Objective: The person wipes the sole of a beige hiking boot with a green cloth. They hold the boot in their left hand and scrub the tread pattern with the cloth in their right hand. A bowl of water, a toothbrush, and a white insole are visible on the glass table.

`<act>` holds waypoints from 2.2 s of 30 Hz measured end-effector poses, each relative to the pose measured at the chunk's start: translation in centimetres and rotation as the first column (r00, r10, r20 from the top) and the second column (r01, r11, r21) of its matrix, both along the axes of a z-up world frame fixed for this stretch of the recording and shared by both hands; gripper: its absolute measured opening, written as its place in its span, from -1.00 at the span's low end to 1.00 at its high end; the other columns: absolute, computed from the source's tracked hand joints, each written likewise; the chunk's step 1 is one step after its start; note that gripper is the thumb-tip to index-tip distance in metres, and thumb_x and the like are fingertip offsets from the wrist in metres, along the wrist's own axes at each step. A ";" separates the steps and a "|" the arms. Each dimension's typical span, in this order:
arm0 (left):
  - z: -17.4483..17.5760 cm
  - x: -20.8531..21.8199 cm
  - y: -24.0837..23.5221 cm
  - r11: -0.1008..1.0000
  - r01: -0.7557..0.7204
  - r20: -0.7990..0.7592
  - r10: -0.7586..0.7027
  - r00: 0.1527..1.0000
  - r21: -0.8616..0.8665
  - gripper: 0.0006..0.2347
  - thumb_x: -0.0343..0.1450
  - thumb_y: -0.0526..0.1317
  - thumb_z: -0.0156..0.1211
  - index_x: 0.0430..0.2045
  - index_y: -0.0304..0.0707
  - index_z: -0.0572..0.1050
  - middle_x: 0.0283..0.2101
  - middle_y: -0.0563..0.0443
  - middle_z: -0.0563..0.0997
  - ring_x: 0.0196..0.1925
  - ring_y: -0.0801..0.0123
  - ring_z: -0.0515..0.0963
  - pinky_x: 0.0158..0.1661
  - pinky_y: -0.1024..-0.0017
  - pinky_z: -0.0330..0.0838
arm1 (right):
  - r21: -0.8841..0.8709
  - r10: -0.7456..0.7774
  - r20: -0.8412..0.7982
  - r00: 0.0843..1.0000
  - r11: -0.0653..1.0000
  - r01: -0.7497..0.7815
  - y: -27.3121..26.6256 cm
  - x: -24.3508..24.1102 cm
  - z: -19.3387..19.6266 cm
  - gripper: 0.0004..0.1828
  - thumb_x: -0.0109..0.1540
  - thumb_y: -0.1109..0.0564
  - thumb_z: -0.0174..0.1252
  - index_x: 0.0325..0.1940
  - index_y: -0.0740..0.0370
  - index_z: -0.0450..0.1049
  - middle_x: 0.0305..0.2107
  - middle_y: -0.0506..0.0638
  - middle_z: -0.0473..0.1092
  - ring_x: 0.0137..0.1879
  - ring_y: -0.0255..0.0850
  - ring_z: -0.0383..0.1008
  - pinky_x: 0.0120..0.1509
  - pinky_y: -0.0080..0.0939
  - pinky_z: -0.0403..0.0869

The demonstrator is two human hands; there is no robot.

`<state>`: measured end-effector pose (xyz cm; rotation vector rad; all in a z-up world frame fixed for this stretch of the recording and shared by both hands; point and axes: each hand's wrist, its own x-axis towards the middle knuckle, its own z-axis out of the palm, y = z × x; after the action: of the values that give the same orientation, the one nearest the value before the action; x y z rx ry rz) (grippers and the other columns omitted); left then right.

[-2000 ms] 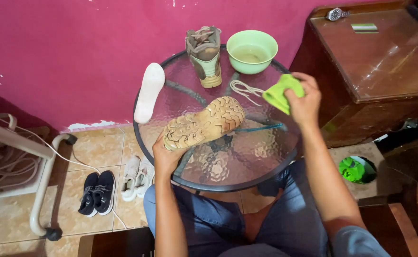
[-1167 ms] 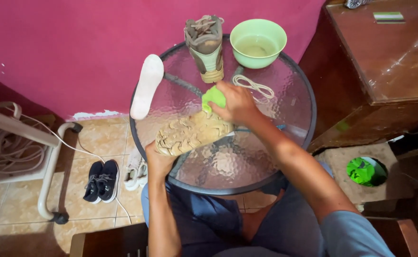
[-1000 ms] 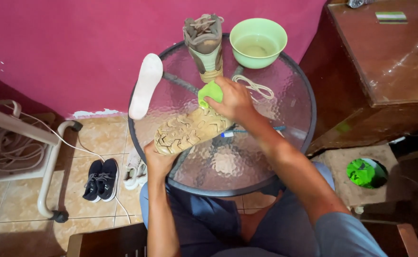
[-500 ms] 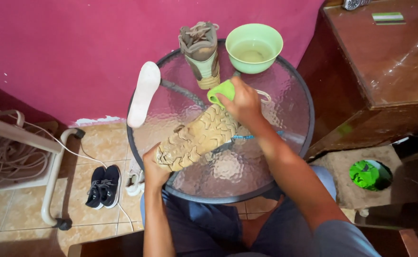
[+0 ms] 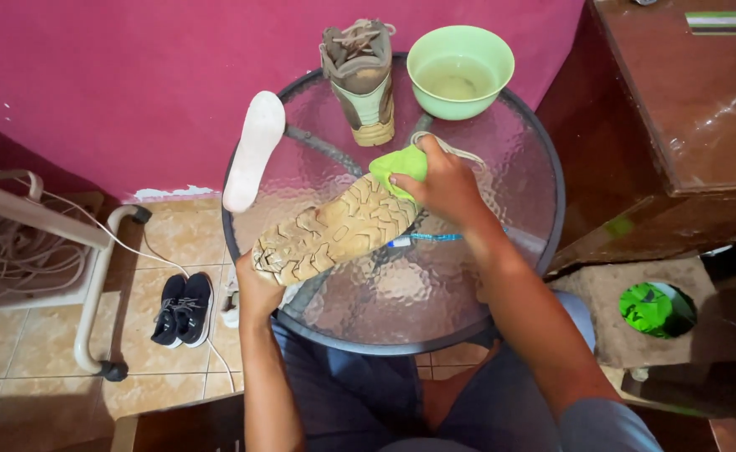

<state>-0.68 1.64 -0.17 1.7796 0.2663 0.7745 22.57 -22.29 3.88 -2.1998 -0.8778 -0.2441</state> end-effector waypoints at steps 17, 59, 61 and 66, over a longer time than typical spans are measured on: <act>-0.3 0.1 0.1 0.999 -0.034 0.009 0.034 0.999 0.006 -0.64 0.07 -0.45 0.52 -0.34 -0.37 0.49 -0.39 -0.15 0.58 -0.29 0.37 0.50 -0.20 0.31 0.48 | -0.230 -0.013 -0.327 0.945 0.971 -0.066 -1.1 -0.7 3.2 -0.26 0.13 -0.09 0.36 0.28 -0.19 0.12 -0.08 0.20 0.51 0.12 0.20 0.53 0.25 0.20 0.42; -2.9 -0.1 1.7 0.999 -0.009 0.079 0.013 0.997 -0.048 -0.27 0.04 -0.52 0.51 0.11 -0.36 0.26 -0.03 -0.29 0.50 0.02 0.15 0.49 0.03 0.21 0.46 | -0.123 0.188 -0.101 0.977 0.972 -0.200 -2.3 0.4 2.0 -0.57 0.18 -0.03 0.21 0.14 -0.03 0.52 -0.31 0.16 0.48 -0.11 0.20 0.56 0.03 0.13 0.48; -3.3 0.0 1.6 0.999 0.003 0.078 0.001 0.997 -0.053 -0.26 0.04 -0.52 0.51 0.12 -0.36 0.25 -0.01 -0.29 0.49 0.03 0.15 0.48 0.04 0.21 0.46 | -0.005 0.274 -0.082 0.958 0.961 -0.275 -2.0 0.2 1.5 -0.40 0.19 0.05 0.19 0.36 -0.10 0.44 -0.24 0.15 0.46 -0.08 0.21 0.54 0.05 0.12 0.47; -3.3 -0.2 1.5 0.998 -0.011 0.081 0.016 0.997 -0.061 -0.21 0.03 -0.53 0.51 0.19 -0.36 0.22 0.04 -0.31 0.48 0.08 0.12 0.48 0.07 0.19 0.46 | -0.208 0.225 -0.158 0.962 0.944 -0.255 -2.2 2.0 -0.7 -0.46 0.11 -0.06 0.23 0.21 -0.32 0.57 -0.28 0.13 0.48 -0.08 0.13 0.56 0.05 0.06 0.50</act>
<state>-0.91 3.19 -3.48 1.6873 0.2455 0.8385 24.54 -24.53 3.22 -2.2571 -1.1340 0.1259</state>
